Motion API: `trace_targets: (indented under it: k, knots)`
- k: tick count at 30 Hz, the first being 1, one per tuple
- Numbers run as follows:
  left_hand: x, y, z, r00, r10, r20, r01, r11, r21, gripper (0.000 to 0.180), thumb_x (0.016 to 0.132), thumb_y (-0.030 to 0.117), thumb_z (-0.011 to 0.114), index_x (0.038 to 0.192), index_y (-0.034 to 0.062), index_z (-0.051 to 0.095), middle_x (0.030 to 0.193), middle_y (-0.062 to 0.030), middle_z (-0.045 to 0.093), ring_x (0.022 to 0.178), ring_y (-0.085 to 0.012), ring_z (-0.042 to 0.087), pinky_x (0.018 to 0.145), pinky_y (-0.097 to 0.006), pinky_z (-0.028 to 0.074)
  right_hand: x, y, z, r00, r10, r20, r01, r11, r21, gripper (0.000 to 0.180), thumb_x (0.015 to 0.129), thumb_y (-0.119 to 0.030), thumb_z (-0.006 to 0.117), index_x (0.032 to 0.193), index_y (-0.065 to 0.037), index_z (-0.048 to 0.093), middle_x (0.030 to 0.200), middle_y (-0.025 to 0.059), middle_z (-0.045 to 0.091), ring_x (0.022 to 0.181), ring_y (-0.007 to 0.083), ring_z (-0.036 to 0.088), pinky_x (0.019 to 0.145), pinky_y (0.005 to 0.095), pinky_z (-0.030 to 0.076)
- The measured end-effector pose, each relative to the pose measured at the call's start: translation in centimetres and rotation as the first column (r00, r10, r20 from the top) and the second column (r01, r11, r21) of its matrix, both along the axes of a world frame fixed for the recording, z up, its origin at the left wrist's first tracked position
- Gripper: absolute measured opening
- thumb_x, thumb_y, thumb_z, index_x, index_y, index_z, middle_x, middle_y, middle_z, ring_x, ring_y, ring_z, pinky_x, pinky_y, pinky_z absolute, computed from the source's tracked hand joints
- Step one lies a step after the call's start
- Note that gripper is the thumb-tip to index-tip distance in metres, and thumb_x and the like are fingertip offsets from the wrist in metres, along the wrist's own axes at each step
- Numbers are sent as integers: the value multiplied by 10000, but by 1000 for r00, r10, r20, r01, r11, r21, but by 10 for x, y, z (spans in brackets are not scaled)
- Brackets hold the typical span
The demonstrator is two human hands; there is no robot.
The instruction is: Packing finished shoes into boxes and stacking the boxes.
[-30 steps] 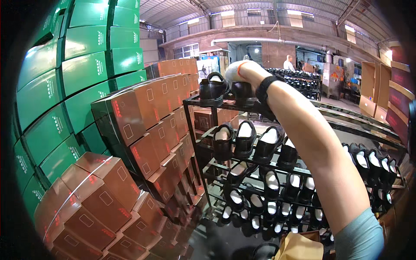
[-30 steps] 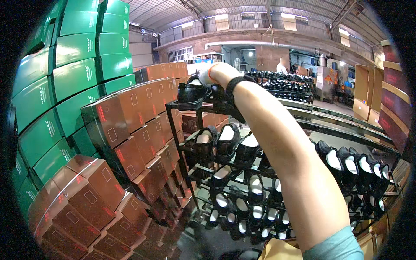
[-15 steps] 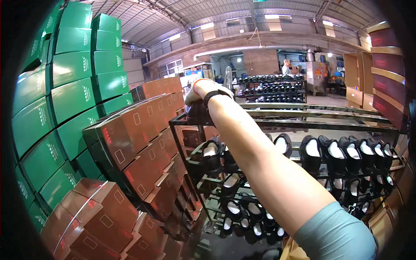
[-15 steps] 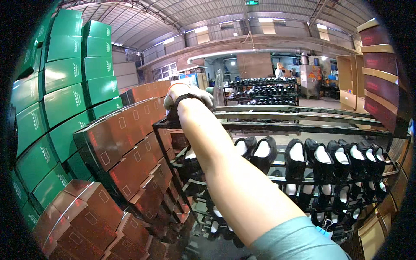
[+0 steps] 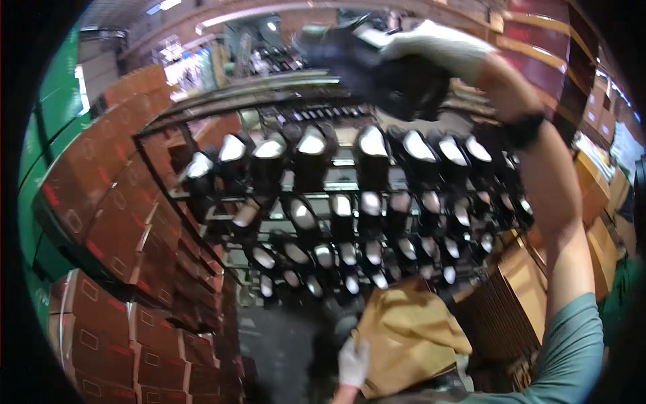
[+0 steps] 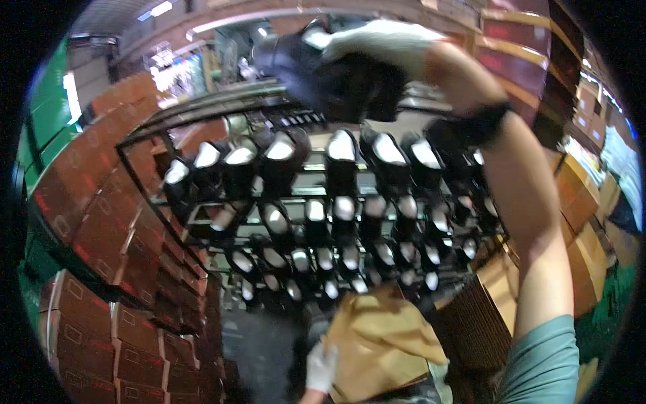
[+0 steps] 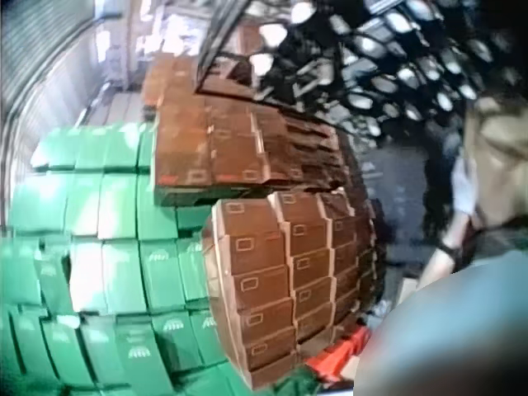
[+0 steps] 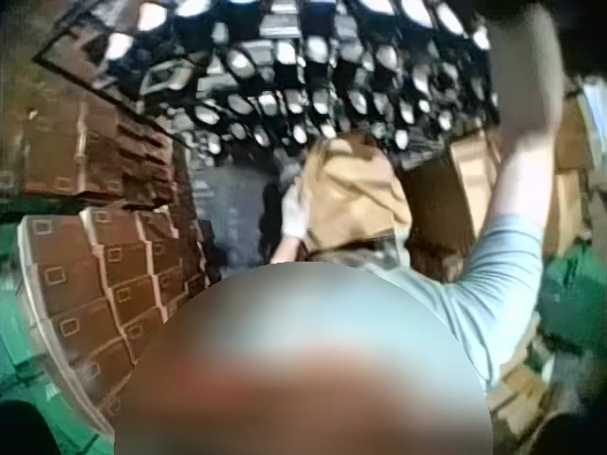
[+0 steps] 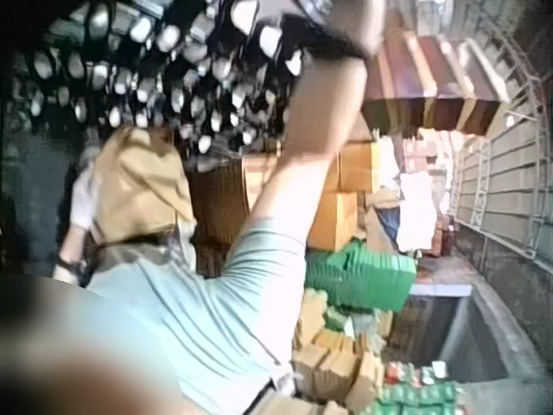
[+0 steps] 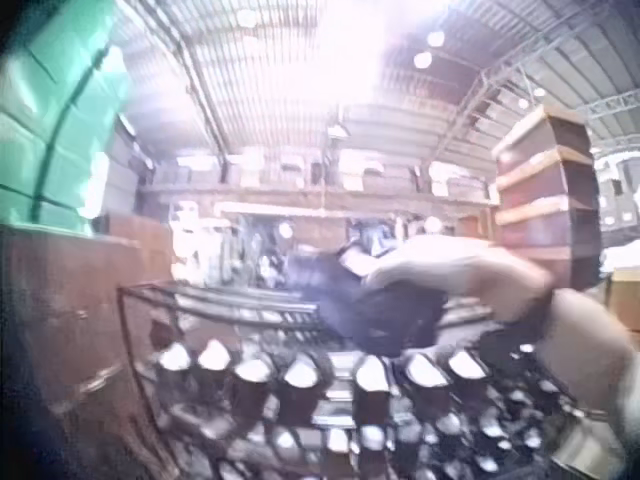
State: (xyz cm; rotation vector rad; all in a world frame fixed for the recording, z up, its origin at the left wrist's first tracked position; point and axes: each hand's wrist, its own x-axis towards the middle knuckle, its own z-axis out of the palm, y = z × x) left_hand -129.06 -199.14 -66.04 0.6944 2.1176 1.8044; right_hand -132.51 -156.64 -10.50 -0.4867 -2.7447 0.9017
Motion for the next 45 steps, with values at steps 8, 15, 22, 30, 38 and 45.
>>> trace_targets:
  k: [8, 15, 22, 30, 38, 45]
  knots:
    - [-10, 18, 63, 948, -53, 315, 78, 995, -67, 307, 1126, 133, 561, 1256, -96, 719, 1068, -125, 774, 972, -145, 622, 892, -349, 529, 279, -137, -148, 894, -343, -290, 317, 939, -135, 784, 748, -432, 830, 1376, 30, 749, 1572, 184, 582, 1490, 338, 508, 1253, 435, 372]
    - [16, 15, 122, 912, -113, 394, 88, 993, 80, 313, 1144, 188, 581, 1233, -67, 739, 963, 6, 701, 857, -71, 549, 759, -293, 487, 353, -192, -266, 886, -462, 46, 456, 845, -280, 686, 650, -233, 901, 1269, 29, 761, 1535, 204, 503, 1384, 349, 568, 1138, 440, 495]
    - [117, 109, 93, 360, -491, 793, 496, 821, 283, 416, 1172, 234, 542, 1436, -64, 420, 851, -98, 678, 723, -185, 699, 561, -319, 561, 358, -175, -344, 838, -541, -67, 453, 760, -466, 439, 773, -206, 953, 1102, 17, 766, 1492, 182, 580, 1281, 291, 644, 1060, 396, 536]
    - [128, 136, 58, 755, -458, 470, 630, 705, -325, 774, 1015, 293, 635, 1618, -104, 358, 1010, -342, 761, 958, -409, 791, 855, -467, 624, 311, -107, -231, 997, 79, 26, -83, 920, 383, 326, 626, -71, 781, 951, -96, 778, 1321, 144, 726, 1293, 416, 649, 1121, 519, 485]
    - [33, 91, 129, 465, -754, -465, 559, 657, -506, 644, 868, 257, 863, 1466, 115, 672, 1467, -234, 611, 1317, -466, 603, 1089, -533, 530, 277, -72, -211, 986, 94, -135, -2, 829, 560, 255, 590, -27, 686, 842, -27, 654, 1192, 184, 684, 1330, 471, 601, 1116, 550, 497]
    - [90, 177, 94, -57, -847, -529, 837, 248, -488, 635, 891, 447, 820, 1369, 55, 679, 1490, -193, 619, 1463, -422, 542, 1231, -526, 437, 296, -65, -215, 939, -127, -319, 277, 830, 484, 180, 614, -54, 622, 771, 22, 576, 1180, 228, 672, 1297, 434, 627, 1116, 496, 505]
